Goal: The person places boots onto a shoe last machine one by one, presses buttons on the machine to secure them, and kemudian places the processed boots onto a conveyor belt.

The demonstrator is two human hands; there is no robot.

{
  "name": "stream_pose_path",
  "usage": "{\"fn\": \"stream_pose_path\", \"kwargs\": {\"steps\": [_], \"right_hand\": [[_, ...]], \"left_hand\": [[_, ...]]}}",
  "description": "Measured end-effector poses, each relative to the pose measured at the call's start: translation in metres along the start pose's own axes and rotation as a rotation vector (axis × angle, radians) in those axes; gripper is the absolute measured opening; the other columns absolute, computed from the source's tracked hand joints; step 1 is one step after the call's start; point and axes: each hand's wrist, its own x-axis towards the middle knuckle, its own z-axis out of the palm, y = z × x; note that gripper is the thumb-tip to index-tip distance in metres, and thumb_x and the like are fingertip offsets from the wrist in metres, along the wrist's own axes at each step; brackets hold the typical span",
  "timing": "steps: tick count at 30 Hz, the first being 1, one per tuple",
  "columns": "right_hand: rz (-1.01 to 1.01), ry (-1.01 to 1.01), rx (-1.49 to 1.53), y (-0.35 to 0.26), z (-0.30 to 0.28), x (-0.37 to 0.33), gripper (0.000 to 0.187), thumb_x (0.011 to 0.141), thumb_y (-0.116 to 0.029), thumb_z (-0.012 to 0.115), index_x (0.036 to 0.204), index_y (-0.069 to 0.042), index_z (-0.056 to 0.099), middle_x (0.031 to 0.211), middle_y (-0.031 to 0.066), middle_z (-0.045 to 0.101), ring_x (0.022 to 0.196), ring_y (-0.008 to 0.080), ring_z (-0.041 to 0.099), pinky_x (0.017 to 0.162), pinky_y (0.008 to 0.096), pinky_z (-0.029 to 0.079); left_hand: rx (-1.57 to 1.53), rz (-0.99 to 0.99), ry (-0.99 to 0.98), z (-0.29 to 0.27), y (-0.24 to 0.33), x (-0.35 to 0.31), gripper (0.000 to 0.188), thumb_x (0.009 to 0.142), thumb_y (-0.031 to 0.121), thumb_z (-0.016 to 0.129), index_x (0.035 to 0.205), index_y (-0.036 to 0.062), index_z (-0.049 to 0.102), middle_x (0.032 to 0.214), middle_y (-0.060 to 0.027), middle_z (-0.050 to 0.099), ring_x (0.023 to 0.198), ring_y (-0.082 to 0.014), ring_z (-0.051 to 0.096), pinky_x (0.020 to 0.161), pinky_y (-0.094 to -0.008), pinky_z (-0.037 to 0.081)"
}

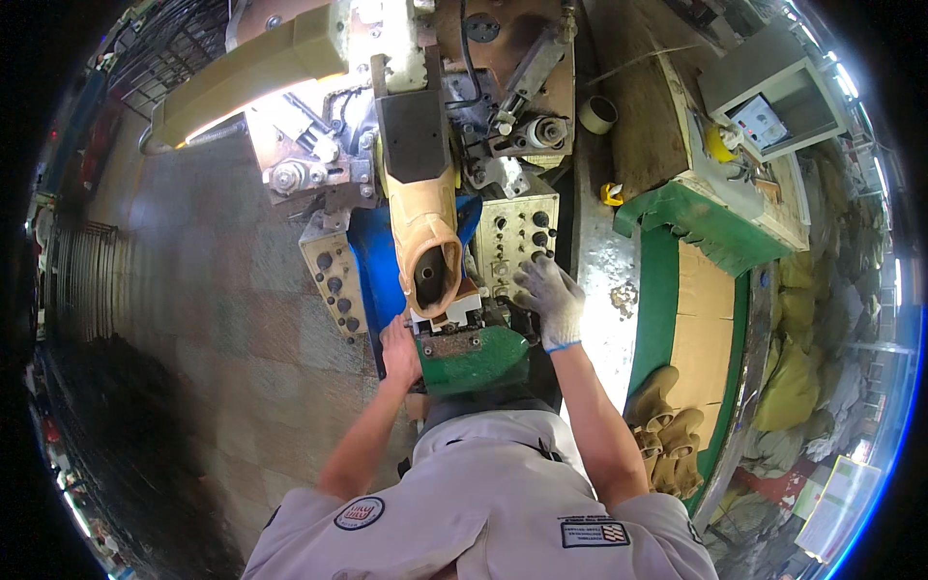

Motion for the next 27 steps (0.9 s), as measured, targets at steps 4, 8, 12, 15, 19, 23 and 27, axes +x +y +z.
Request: {"fn": "stream_pose_path", "kwargs": {"steps": [4, 8, 12, 15, 19, 23, 27], "right_hand": [[0.012, 0.054, -0.013, 0.005, -0.038, -0.002, 0.051, 0.101, -0.032, 0.063, 0.136, 0.004, 0.054, 0.121, 0.0188, 0.068, 0.102, 0.0312, 0.071, 0.076, 0.0414, 0.059], [0.013, 0.013, -0.036, -0.005, -0.029, -0.002, 0.051, 0.101, -0.029, 0.063, 0.137, 0.005, 0.054, 0.119, 0.0169, 0.069, 0.102, 0.0288, 0.071, 0.077, 0.0407, 0.059], [0.021, -0.02, -0.022, -0.005, -0.044, -0.001, 0.049, 0.101, -0.028, 0.061, 0.137, 0.004, 0.053, 0.117, 0.0179, 0.07, 0.103, 0.0291, 0.071, 0.079, 0.0404, 0.059], [0.026, -0.204, 0.059, -0.005, -0.079, 0.012, 0.051, 0.105, -0.029, 0.045, 0.143, 0.004, 0.045, 0.134, 0.0235, 0.06, 0.113, 0.0394, 0.066, 0.086, 0.0478, 0.058], [0.028, -0.135, -0.088, -0.027, -0.088, -0.009, 0.053, 0.103, -0.031, 0.052, 0.146, 0.0, 0.046, 0.137, 0.0209, 0.059, 0.119, 0.0383, 0.064, 0.089, 0.0509, 0.056], [-0.069, -0.263, -0.174, -0.056, -0.04, -0.053, 0.062, 0.099, -0.031, 0.066, 0.143, 0.007, 0.047, 0.127, 0.0223, 0.065, 0.109, 0.0325, 0.069, 0.079, 0.0409, 0.06], [-0.109, -0.637, -0.162, -0.07, 0.024, -0.096, 0.088, 0.093, -0.05, 0.072, 0.148, 0.01, 0.039, 0.134, 0.0236, 0.062, 0.116, 0.0309, 0.066, 0.092, 0.0405, 0.057]], "left_hand": [[-0.366, -0.08, -0.047, 0.001, 0.017, 0.04, 0.075, 0.086, 0.021, 0.062, 0.148, -0.0102, 0.032, 0.138, -0.0303, 0.05, 0.13, -0.0448, 0.048, 0.111, -0.0517, 0.036], [-0.405, -0.229, 0.089, 0.037, 0.017, 0.043, 0.067, 0.087, 0.01, 0.057, 0.147, -0.0087, 0.035, 0.139, -0.03, 0.049, 0.13, -0.0469, 0.046, 0.113, -0.0531, 0.033], [-0.549, -0.319, -0.132, -0.023, 0.024, 0.059, 0.056, 0.086, 0.024, 0.061, 0.135, 0.0006, 0.047, 0.115, -0.0329, 0.065, 0.109, -0.0482, 0.062, 0.094, -0.0535, 0.049], [-0.528, -0.4, -0.128, -0.067, 0.018, 0.045, 0.069, 0.08, 0.044, 0.073, 0.131, 0.0011, 0.056, 0.111, -0.0284, 0.07, 0.106, -0.0437, 0.067, 0.091, -0.05, 0.051], [-0.655, -0.471, -0.078, -0.16, 0.017, 0.0, 0.066, 0.078, 0.043, 0.076, 0.126, -0.0009, 0.063, 0.111, -0.0238, 0.072, 0.1, -0.0374, 0.07, 0.091, -0.0449, 0.052], [-0.944, -0.542, 0.169, -0.273, 0.049, -0.032, 0.063, 0.08, 0.039, 0.074, 0.125, -0.0035, 0.063, 0.103, -0.0125, 0.072, 0.093, -0.0199, 0.068, 0.084, -0.0371, 0.053], [-1.333, -0.34, 0.266, -0.311, 0.068, -0.04, 0.068, 0.09, 0.055, 0.069, 0.125, -0.0034, 0.063, 0.101, -0.0109, 0.07, 0.09, -0.0161, 0.067, 0.077, -0.0285, 0.052]]}}
